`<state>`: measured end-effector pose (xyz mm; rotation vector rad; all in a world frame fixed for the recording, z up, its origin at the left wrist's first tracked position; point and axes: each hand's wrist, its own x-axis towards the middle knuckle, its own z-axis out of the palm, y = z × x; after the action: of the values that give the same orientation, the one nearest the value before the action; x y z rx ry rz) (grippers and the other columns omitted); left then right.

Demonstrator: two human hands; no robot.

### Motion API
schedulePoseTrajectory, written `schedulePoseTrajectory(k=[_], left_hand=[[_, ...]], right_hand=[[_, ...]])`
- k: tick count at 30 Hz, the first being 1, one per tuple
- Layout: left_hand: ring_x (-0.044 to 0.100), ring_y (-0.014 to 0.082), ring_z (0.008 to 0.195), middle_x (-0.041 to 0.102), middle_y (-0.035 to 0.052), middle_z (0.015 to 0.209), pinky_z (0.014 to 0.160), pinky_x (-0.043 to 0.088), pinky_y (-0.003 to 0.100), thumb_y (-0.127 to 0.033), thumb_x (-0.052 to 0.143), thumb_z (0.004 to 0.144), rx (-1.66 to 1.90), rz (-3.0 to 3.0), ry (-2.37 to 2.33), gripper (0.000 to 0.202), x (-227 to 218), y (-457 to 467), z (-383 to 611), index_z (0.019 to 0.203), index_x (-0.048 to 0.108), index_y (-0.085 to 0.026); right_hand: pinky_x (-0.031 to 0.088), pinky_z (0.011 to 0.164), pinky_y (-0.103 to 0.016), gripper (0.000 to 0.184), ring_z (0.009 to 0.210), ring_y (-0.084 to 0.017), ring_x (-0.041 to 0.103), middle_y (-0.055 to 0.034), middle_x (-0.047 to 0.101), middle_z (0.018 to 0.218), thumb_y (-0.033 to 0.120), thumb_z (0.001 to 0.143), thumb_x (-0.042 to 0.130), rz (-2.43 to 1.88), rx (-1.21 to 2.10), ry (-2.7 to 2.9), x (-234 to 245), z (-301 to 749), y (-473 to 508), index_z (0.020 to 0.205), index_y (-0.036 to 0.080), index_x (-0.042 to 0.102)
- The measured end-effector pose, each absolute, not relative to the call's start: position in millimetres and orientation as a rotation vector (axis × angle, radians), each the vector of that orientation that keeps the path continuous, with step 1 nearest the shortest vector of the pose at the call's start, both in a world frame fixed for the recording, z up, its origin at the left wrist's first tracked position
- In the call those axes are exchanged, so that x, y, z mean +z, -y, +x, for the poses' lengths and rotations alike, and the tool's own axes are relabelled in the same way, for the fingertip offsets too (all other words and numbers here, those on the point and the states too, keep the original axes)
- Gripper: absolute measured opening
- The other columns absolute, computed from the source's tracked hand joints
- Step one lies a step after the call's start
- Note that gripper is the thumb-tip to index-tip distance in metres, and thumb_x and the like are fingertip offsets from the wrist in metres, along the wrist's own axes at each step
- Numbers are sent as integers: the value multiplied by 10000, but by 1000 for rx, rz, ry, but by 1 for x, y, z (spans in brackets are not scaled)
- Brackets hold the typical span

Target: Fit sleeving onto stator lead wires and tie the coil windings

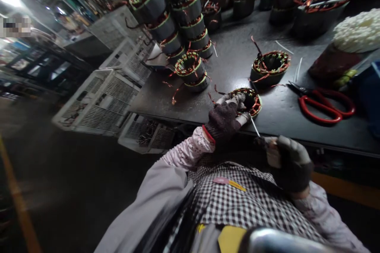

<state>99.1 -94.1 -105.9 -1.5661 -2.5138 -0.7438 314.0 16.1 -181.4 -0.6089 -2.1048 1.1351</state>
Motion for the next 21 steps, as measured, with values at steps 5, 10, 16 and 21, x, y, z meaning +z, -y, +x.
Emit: schedulePoseTrajectory(k=[5,10,16,21], left_hand=[[764,296,1337,857,86,1263,1238,587,512,-242,787,994,-1047,-1406,2526,359,-124,89,109,1352,784,-224],[848,229,1061,881,68,1179,1074,682,442,-206,842,962,-1691,-1167,2494,184,-144,79,112,1146,836,-209],[843,217,1069,891,25,1068,1215,595,490,-163,879,900,-1689,-1260,2422,124,-134,84,112,1001,862,-235],[836,223,1079,891,13,1049,1280,523,520,-165,869,897,-1652,-1315,2464,104,-123,87,112,964,856,-244]], right_hand=[[704,908,-507,197,965,-304,835,-71,854,1059,435,939,767,-465,1209,1985,-174,274,-30,1080,308,818],[698,880,-467,268,896,-268,807,-36,839,959,507,865,880,-574,1561,1863,-151,258,-43,972,264,837],[671,895,-482,258,856,-258,783,-16,832,929,505,829,935,-558,1590,1868,-132,257,-46,939,286,853],[672,909,-493,240,881,-276,793,-34,840,968,504,900,860,-528,1412,2052,-129,253,-47,1009,290,868]])
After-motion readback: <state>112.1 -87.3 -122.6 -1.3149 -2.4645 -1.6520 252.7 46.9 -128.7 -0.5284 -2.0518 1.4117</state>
